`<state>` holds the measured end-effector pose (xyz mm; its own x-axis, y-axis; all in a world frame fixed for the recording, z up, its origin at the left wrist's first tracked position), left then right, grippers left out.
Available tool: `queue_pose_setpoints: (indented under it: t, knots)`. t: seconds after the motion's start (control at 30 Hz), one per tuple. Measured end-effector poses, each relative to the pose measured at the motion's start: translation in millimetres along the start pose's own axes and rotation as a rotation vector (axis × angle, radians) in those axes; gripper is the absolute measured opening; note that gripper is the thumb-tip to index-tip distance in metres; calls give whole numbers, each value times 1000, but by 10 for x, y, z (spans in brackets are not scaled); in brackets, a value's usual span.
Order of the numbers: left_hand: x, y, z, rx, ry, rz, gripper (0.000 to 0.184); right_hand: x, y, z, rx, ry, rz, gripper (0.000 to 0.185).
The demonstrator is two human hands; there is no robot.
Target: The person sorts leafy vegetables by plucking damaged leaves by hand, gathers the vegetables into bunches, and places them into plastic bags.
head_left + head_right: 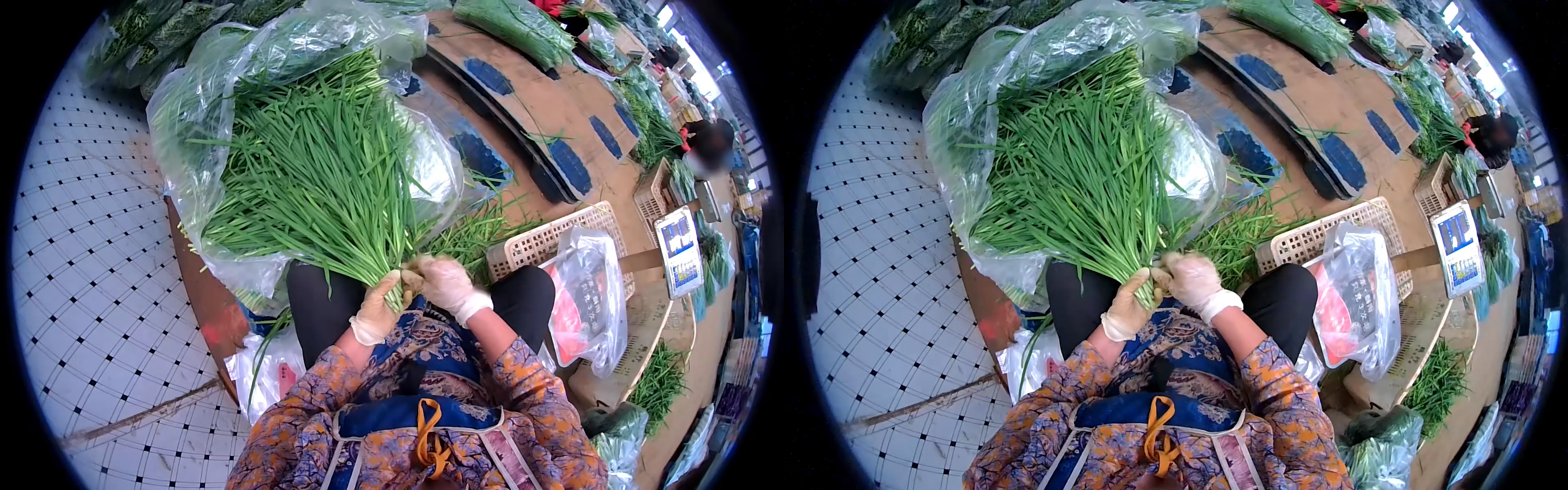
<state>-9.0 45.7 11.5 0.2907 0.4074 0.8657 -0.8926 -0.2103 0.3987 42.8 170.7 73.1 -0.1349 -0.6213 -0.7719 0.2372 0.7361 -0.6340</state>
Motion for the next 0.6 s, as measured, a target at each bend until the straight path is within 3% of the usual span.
queue_pose_setpoints:
  t: [0.03,0.07,0.13,0.2,0.27,0.33,0.4,0.47,0.53,0.6]
  knots:
    - [-176,-83,-41,-4,75,77,28,108,104,14,-226,169,50,20]
    - [-124,-58,-28,-4,74,79,28,42,106,20,-226,168,52,20]
    - [-38,8,71,11,215,-8,31,-211,111,42,-91,224,54,23]
    - [-67,5,84,7,212,27,32,-560,333,44,160,313,-106,25]
    - [-86,-6,57,-4,187,87,36,-676,765,62,236,525,-382,24]
    - [-135,-31,23,-15,160,132,37,-869,1128,123,286,762,-24,23]
    - [-122,-24,38,8,164,148,37,-1175,1419,260,342,1005,-281,23]
    - [-91,7,75,23,193,154,36,-1506,1223,428,485,1121,-360,25]
    - [-100,23,82,38,216,162,36,-1594,1678,578,562,1091,-289,24]
    - [-114,17,78,68,208,127,37,-1437,1569,468,566,818,-142,27]
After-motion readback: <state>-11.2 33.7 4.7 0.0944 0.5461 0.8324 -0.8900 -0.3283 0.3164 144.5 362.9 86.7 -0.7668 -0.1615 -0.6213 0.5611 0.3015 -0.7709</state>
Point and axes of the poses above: each hand's wrist, its own z-axis away from the middle knuckle, its own x-axis out of the palm, y = z × x, the point moved 3 cm from there along -z, towards the middle knuckle, and after that the axes turned 4 degrees about -z, right-handed, at the moved point
